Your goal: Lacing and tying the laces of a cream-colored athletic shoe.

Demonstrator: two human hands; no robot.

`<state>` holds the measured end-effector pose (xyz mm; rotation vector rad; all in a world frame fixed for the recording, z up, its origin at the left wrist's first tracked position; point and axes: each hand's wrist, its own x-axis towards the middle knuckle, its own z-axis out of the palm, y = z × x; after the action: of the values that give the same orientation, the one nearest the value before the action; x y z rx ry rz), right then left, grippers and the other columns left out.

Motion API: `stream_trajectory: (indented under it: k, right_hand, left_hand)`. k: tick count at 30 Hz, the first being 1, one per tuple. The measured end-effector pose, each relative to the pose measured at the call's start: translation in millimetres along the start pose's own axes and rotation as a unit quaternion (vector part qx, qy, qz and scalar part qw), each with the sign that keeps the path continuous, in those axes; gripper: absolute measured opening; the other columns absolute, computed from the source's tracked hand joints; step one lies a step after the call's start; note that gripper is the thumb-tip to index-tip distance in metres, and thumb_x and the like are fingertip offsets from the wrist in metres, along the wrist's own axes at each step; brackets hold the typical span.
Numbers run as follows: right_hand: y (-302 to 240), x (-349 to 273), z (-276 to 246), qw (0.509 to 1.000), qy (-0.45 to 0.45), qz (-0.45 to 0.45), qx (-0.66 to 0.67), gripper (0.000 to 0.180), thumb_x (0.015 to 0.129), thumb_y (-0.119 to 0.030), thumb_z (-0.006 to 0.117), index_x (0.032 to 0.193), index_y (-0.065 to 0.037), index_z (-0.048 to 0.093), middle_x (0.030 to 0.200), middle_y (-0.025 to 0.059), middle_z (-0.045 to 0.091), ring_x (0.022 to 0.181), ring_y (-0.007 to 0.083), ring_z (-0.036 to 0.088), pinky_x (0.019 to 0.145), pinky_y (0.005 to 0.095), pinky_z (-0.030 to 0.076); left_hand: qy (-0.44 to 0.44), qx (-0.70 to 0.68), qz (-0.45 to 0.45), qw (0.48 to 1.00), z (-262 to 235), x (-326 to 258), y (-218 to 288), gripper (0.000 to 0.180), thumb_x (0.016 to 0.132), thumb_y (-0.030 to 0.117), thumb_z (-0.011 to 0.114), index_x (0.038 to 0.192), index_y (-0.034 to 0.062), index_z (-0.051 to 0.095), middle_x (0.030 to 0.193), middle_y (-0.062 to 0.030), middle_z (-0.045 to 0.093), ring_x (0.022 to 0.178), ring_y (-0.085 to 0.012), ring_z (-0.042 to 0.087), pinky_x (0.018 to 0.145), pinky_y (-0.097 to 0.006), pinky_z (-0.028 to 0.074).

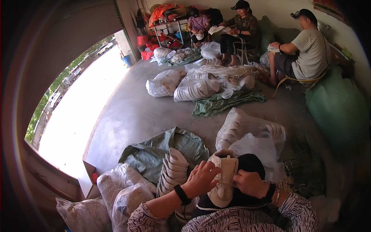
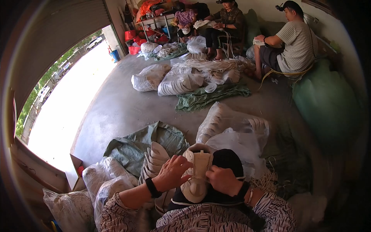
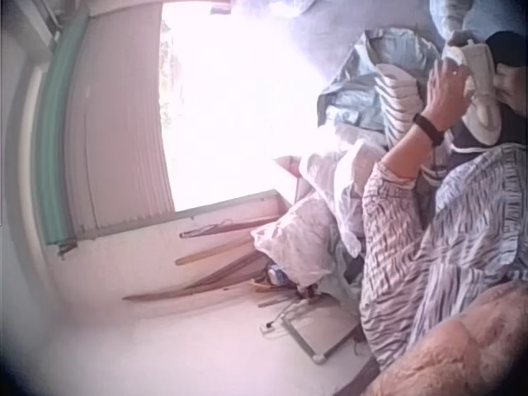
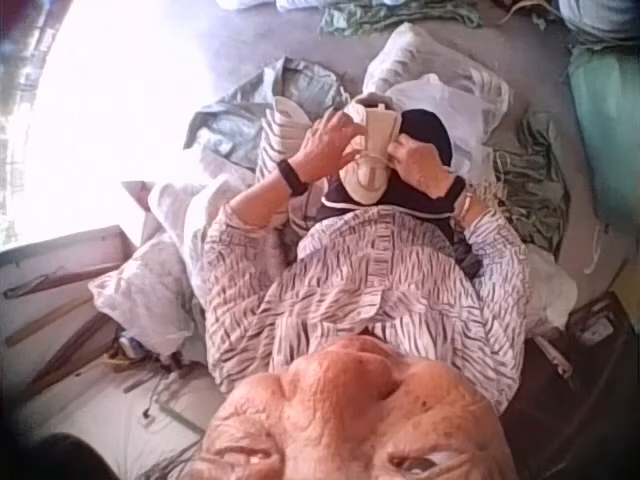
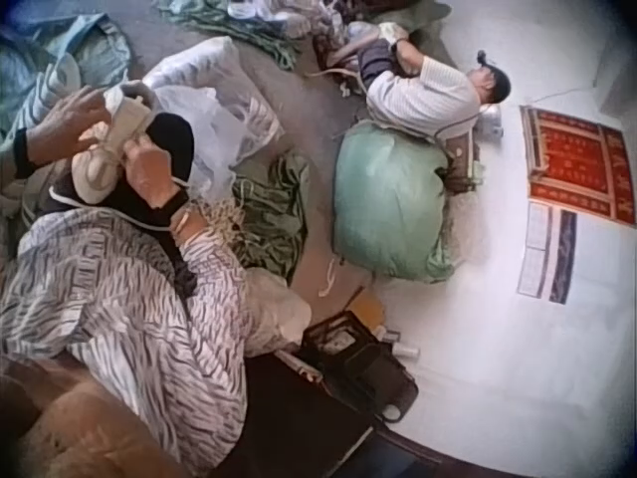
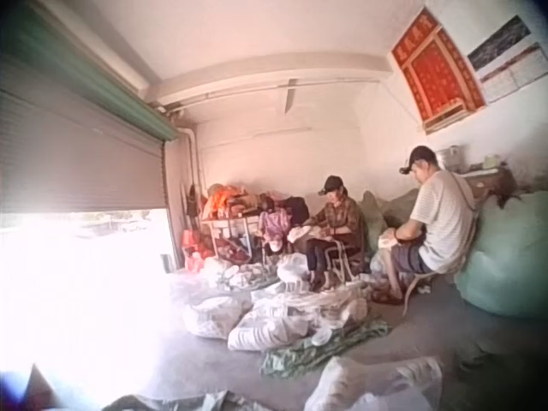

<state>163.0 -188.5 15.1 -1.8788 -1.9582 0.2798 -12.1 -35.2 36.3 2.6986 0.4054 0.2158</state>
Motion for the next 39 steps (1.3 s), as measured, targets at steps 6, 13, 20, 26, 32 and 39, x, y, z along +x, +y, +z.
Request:
stream_trajectory:
  k: [6, 13, 20, 26, 32, 39]
  right_hand:
    - [3, 16, -19, 0.988, 0.015, -0.130, -0.077, 0.007, 0.072, -0.014, 0.063, 0.075, -0.009, 0.061, 0.093, 0.0117, 0.051, 0.085, 0.0266, 0.053, 0.066, 0.0373, 0.045]
    - [22, 16, -10, 0.990, -0.039, -0.110, -0.085, 0.029, 0.069, -0.021, 0.067, 0.094, -0.009, 0.057, 0.095, 0.0092, 0.058, 0.082, 0.0278, 0.059, 0.067, 0.0415, 0.046]
    - [41, 21, -11, 0.990, -0.022, -0.139, 0.025, 0.023, 0.070, -0.022, 0.069, 0.089, -0.012, 0.060, 0.091, 0.0069, 0.059, 0.082, 0.0256, 0.061, 0.065, 0.0390, 0.046]
    - [40, 21, -9, 0.983, 0.002, -0.177, 0.048, 0.022, 0.071, -0.023, 0.066, 0.089, -0.012, 0.060, 0.091, 0.0063, 0.057, 0.080, 0.0243, 0.061, 0.065, 0.0390, 0.044]
    - [44, 20, -10, 0.978, 0.002, -0.200, 0.060, 0.023, 0.069, -0.019, 0.067, 0.089, -0.011, 0.060, 0.092, 0.0054, 0.057, 0.086, 0.0235, 0.060, 0.067, 0.0386, 0.043]
    - [45, 16, -10, 0.981, -0.010, -0.188, 0.038, 0.022, 0.067, -0.017, 0.069, 0.087, -0.009, 0.062, 0.085, 0.0077, 0.058, 0.080, 0.0269, 0.060, 0.068, 0.0401, 0.046]
  left_hand:
    - [0.011, 0.213, 0.252, 0.944, -9, 37, -8, 0.025, 0.070, 0.024, 0.070, 0.091, 0.0146, 0.061, 0.110, -0.0058, 0.054, 0.115, -0.0258, 0.043, 0.089, -0.038, 0.039]
    - [-0.129, 0.185, 0.277, 0.934, -16, 59, -6, 0.035, 0.068, 0.024, 0.067, 0.100, 0.0098, 0.063, 0.097, -0.0063, 0.064, 0.096, -0.0207, 0.062, 0.105, -0.044, 0.032]
    - [-0.270, 0.194, 0.167, 0.928, -21, 61, 8, 0.054, 0.070, 0.037, 0.069, 0.117, 0.0136, 0.059, 0.115, -0.0048, 0.059, 0.111, -0.0245, 0.055, 0.076, -0.036, 0.055]
    - [-0.228, 0.136, 0.124, 0.956, 7, 65, -14, 0.050, 0.080, 0.032, 0.060, 0.128, 0.0190, 0.052, 0.126, -0.0040, 0.055, 0.132, -0.0261, 0.035, 0.096, -0.038, 0.044]
    - [-0.110, 0.127, 0.188, 0.968, 64, 71, -43, 0.037, 0.080, 0.027, 0.060, 0.115, 0.0157, 0.061, 0.120, -0.0039, 0.057, 0.125, -0.0208, 0.044, 0.096, -0.033, 0.043]
    - [-0.093, 0.031, 0.125, 0.987, 27, 98, -24, 0.023, 0.072, 0.016, 0.061, 0.094, 0.0104, 0.062, 0.095, -0.0004, 0.059, 0.095, -0.0166, 0.059, 0.079, -0.029, 0.048]
